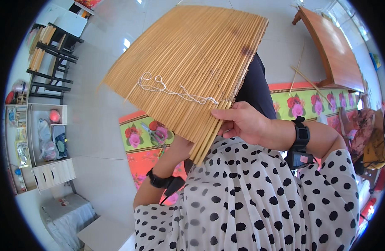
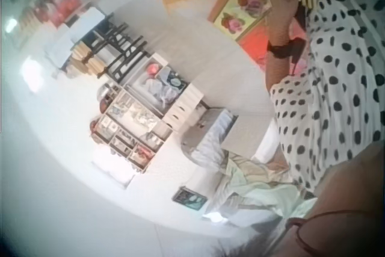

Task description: The person sits on a floral mat and weaves a bamboo mat by threading white string through the bamboo slats. They repeatedly pull the string through the slats to secure them together.

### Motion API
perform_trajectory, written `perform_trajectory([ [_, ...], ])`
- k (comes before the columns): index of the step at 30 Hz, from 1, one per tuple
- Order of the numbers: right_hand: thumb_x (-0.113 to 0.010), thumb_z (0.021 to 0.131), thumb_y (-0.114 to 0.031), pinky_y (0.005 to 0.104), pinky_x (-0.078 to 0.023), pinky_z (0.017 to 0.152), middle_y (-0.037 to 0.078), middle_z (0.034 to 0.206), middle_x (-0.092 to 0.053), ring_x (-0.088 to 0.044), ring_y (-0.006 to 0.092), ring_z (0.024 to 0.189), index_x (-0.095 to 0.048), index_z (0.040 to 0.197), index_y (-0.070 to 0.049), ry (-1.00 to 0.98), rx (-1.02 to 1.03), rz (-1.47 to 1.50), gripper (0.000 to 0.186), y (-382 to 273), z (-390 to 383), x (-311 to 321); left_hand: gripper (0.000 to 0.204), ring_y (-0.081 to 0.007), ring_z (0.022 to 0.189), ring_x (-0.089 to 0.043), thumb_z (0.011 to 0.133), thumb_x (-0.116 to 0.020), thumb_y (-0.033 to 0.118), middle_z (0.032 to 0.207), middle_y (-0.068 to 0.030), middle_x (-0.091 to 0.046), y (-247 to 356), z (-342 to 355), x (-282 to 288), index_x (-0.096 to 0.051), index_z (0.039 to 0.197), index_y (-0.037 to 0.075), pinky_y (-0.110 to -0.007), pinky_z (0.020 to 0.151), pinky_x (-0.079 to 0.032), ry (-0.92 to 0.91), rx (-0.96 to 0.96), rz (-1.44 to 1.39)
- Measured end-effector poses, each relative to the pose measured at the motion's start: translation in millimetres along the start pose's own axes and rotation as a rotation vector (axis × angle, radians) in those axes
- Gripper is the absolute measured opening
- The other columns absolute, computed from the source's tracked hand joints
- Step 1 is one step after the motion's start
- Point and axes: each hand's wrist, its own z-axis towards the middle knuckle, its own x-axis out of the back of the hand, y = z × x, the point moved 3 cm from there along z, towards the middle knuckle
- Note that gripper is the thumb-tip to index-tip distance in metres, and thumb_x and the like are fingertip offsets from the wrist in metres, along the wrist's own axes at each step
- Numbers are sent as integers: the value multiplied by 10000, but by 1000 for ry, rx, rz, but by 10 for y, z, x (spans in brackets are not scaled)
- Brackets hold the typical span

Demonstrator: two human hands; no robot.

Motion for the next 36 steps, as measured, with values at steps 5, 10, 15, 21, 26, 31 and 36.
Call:
perform_trajectory([
  [5,-709,996,-315,305,-548,728,66,1027,-742,-677,143,794,-700,1153,-73,19,-12,86,288,-118,-153,-198,341,-273,1007,-682,920,-694,118,1158,-169,-679,-103,127,-254,-659,1233,-14,-347,835,-555,109,22,-120],
  [10,-702,1006,-320,306,-553,721,67,1015,-738,-672,139,787,-691,1164,-70,29,-7,103,296,-149,-219,-291,380,-285,1061,-673,945,-676,156,1216,-179,-660,-191,67,-304,-629,1281,-16,-364,875,-560,121,63,-228],
  [15,-706,1004,-330,301,-559,710,76,1017,-744,-682,143,795,-696,1158,-53,39,-8,105,317,-135,-194,-284,420,-298,1115,-664,969,-658,194,1274,-188,-641,-276,34,-315,-598,1328,-17,-381,916,-565,120,90,-291],
  [21,-716,994,-332,312,-581,718,80,1016,-746,-691,152,791,-708,1155,-42,49,17,101,331,-177,-226,-284,471,-312,1181,-653,999,-636,239,1344,-200,-619,-416,-66,-336,-562,1386,-19,-402,964,-572,122,141,-378],
  [26,-730,979,-338,321,-595,732,83,1009,-743,-698,153,803,-706,1152,-19,18,13,93,363,-175,-197,-321,513,-324,1235,-644,1024,-618,277,1402,-209,-600,-587,-279,-112,-532,1433,-20,-418,1004,-577,254,226,-527],
  [31,-737,971,-350,319,-595,744,84,1016,-739,-699,150,819,-701,1148,1,11,11,112,395,-126,-162,-259,433,-312,1261,-636,1010,-668,128,1394,-160,-639,-374,-182,283,-579,1413,1,-416,1065,-537,519,261,-906],
  [36,-737,971,-358,307,-589,749,84,1022,-738,-698,146,829,-700,1153,0,-14,10,107,403,-134,-153,-308,564,-351,1299,-604,1057,-555,383,1464,-195,-580,-307,-24,-1,-502,1487,23,-475,1082,-528,318,116,-1733],
])
